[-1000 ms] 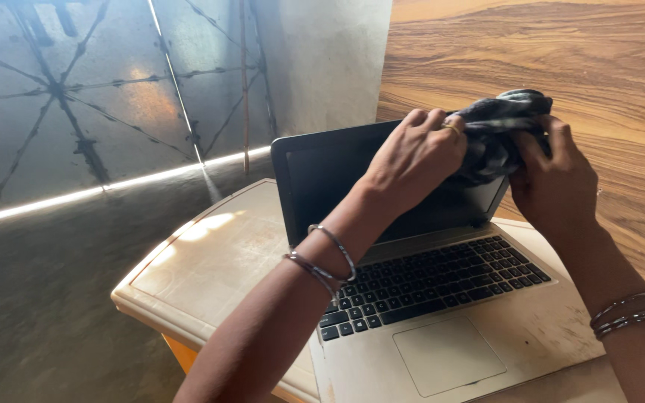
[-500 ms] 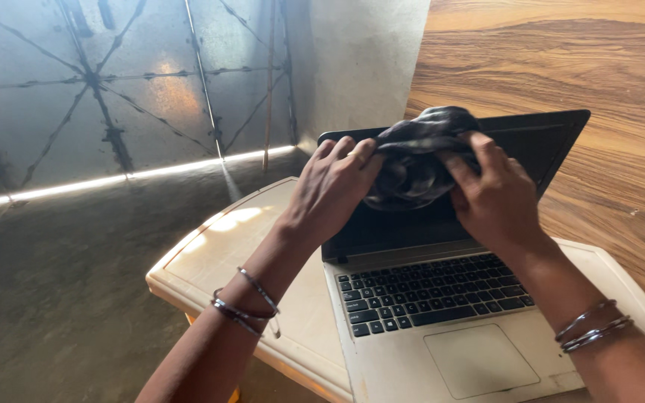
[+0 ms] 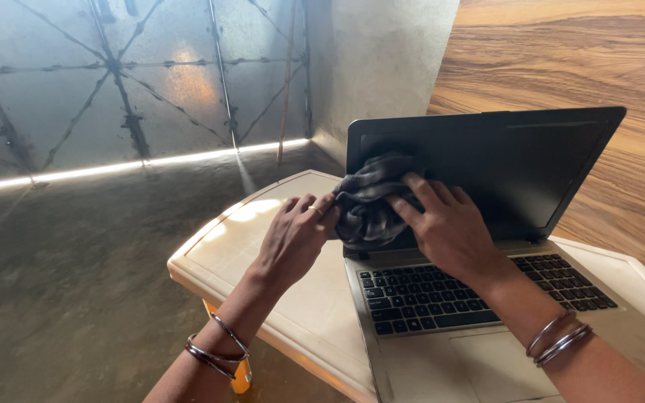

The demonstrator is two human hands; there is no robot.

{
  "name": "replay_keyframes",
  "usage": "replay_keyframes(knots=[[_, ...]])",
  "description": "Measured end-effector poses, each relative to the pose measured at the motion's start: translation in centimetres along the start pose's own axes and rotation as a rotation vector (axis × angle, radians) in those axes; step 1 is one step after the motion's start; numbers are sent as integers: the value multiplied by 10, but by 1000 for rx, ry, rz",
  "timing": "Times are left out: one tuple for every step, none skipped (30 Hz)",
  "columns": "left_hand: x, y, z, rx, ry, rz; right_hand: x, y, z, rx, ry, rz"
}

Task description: The person wipes the side of a dark refrigerator with a cloth while sitting on the floor. They then move to a small table and clean a laptop, wiping the keyboard, screen, and exterior casing with the same cloth.

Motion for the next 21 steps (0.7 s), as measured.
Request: replay_keyframes(knots=[[-5, 2, 0, -11, -8, 21, -1, 3, 3, 5, -7, 30], [-11, 4, -1, -3, -6, 33, -3, 6, 5, 11, -13, 61], [-15, 5, -1, 6, -4, 45, -5, 9, 7, 17, -29, 70], [-20, 7, -2, 13, -1, 57, -7, 12, 8, 23, -43, 80], [-24, 9, -3, 6, -5, 67, -9, 16, 10, 29, -57, 90], [-27, 12, -3, -2, -8, 76, -12, 19, 11, 41, -65, 113], [-31, 14, -4, -10, -11, 86, -14, 23, 12, 54, -73, 137], [-34, 16, -5, -12, -8, 106, -17, 26, 12, 67, -82, 160], [-36, 19, -7, -15, -4, 126, -20, 29, 12, 73, -96, 170], [-39, 20, -8, -17, 0, 145, -23, 31, 13, 79, -109, 180], [-41, 22, -9, -21, 3, 154, -25, 33, 13, 84, -122, 190], [-43, 24, -10, -25, 6, 163, -28, 34, 12, 80, -114, 220], [-44, 25, -11, -29, 9, 171, -30, 35, 11, 77, -106, 250], [-44, 26, -13, -28, 23, 169, -32, 36, 10, 72, -99, 279], [-45, 27, -14, -27, 38, 167, -35, 35, 7, 66, -93, 338], [-44, 28, -16, -25, 53, 164, -38, 34, 5, 60, -87, 396], [-44, 29, -18, -31, 58, 163, -41, 32, 2, 52, -80, 455], [-42, 30, -22, -38, 64, 160, -44, 31, -1, 56, -76, 489], [-40, 31, -25, -45, 70, 157, -47, 29, -4, 60, -71, 523], [-37, 32, -28, -44, 75, 165, -50, 27, -7, 62, -64, 558], [-34, 33, -31, -42, 79, 173, -53, 26, -10, 39, -62, 589]])
Point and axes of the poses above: each hand's wrist, its own x-axis towards the middle knuckle, its own y-axis out of the palm, z = x × y, the point moved 1 cm from there along x, towards the middle knuckle, and after that the axes turned 6 degrees about x, right-handed, at the moved point
